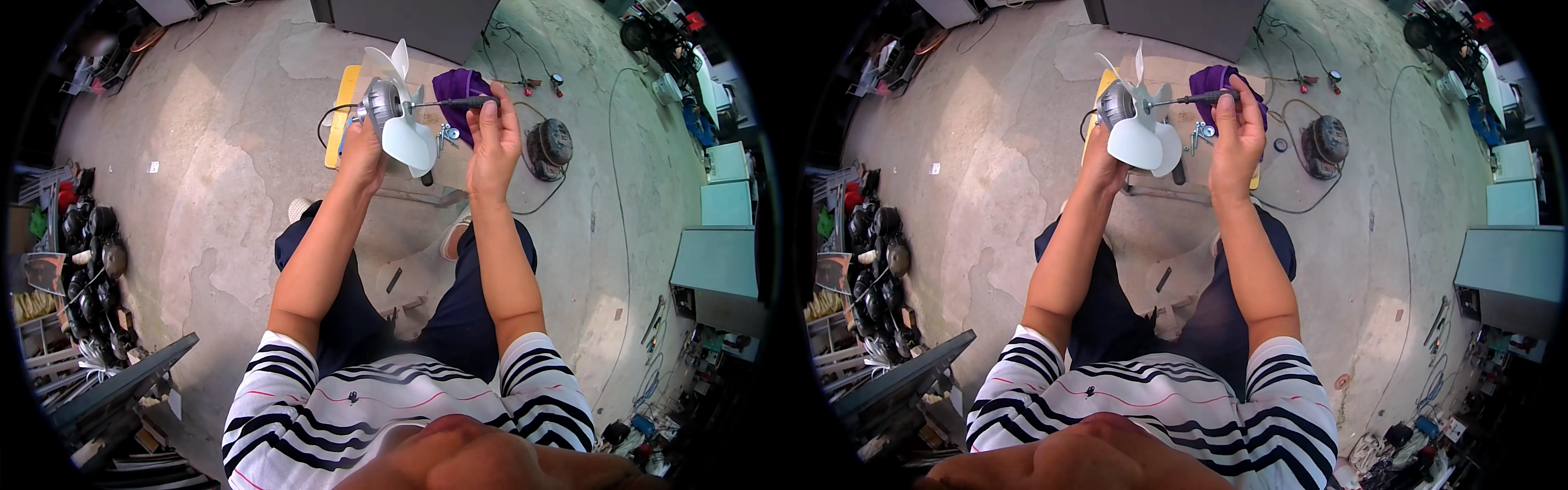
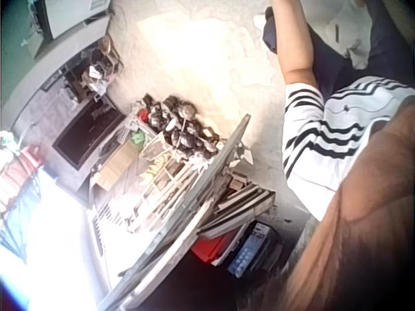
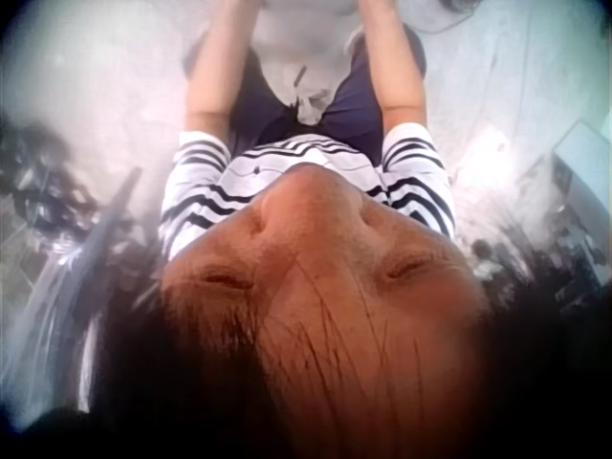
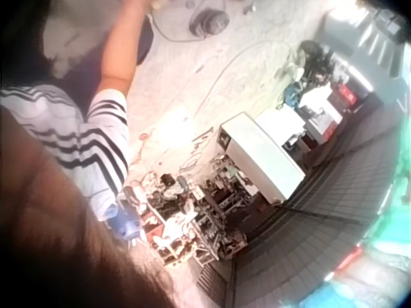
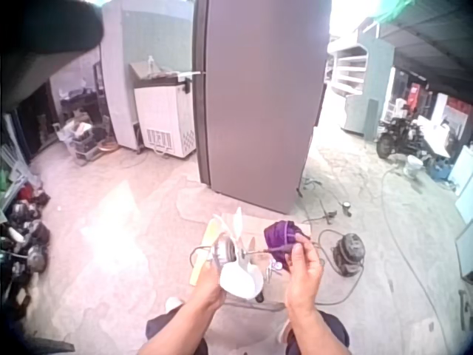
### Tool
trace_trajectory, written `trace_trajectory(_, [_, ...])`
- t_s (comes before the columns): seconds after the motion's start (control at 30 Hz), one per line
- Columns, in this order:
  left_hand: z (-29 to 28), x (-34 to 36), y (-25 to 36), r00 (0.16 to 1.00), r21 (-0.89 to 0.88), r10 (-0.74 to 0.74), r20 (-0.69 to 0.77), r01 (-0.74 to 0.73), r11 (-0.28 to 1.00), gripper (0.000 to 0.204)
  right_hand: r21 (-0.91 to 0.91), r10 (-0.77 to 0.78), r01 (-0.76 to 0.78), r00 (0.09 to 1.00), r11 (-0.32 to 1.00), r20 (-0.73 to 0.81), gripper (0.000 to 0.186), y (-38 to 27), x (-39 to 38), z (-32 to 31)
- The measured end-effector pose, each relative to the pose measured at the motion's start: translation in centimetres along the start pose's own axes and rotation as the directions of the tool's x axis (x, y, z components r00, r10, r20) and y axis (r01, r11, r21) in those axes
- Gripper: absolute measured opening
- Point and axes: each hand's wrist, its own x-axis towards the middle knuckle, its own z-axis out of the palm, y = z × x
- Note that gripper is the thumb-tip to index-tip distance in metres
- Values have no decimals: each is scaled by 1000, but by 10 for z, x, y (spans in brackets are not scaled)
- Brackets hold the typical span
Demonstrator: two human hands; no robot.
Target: The person disassembles a fan motor assembly using a wrench and a screwdriver, separates the motor components, and then reattaches fan blades to a motor shaft by tightening nuts.
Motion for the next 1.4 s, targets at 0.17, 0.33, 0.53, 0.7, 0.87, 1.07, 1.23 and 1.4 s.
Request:
trace_trajectory(0.17, [4,-1,2,999,21,-3,-49,4,1000,30,64,39,-39,999,997,10,39,0,4,-5])
trace_trajectory(0.33, [-1,4,-6,999,95,13,-38,-9,995,31,141,31,-38,998,989,52,37,-6,4,2])
trace_trajectory(0.53, [3,4,-9,998,88,43,-40,-40,995,34,94,48,-52,998,994,42,36,-1,7,-8])
trace_trajectory(0.7, [9,2,-8,999,75,7,-42,-4,997,31,89,75,-78,997,993,34,38,-5,6,-6])
trace_trajectory(0.87, [13,3,-9,999,51,-10,-40,12,999,32,70,63,-62,998,996,-17,39,3,12,-15])
trace_trajectory(1.07, [8,6,-13,1000,6,-18,-13,18,1000,26,93,61,-61,998,994,4,38,-4,7,-1])
trace_trajectory(1.23, [16,6,-17,1000,10,-13,19,13,1000,26,24,67,-66,996,998,-66,34,-1,10,-15])
trace_trajectory(1.4, [18,5,-22,1000,-48,16,1,-16,999,24,-21,-35,36,999,999,32,39,-1,6,-14])
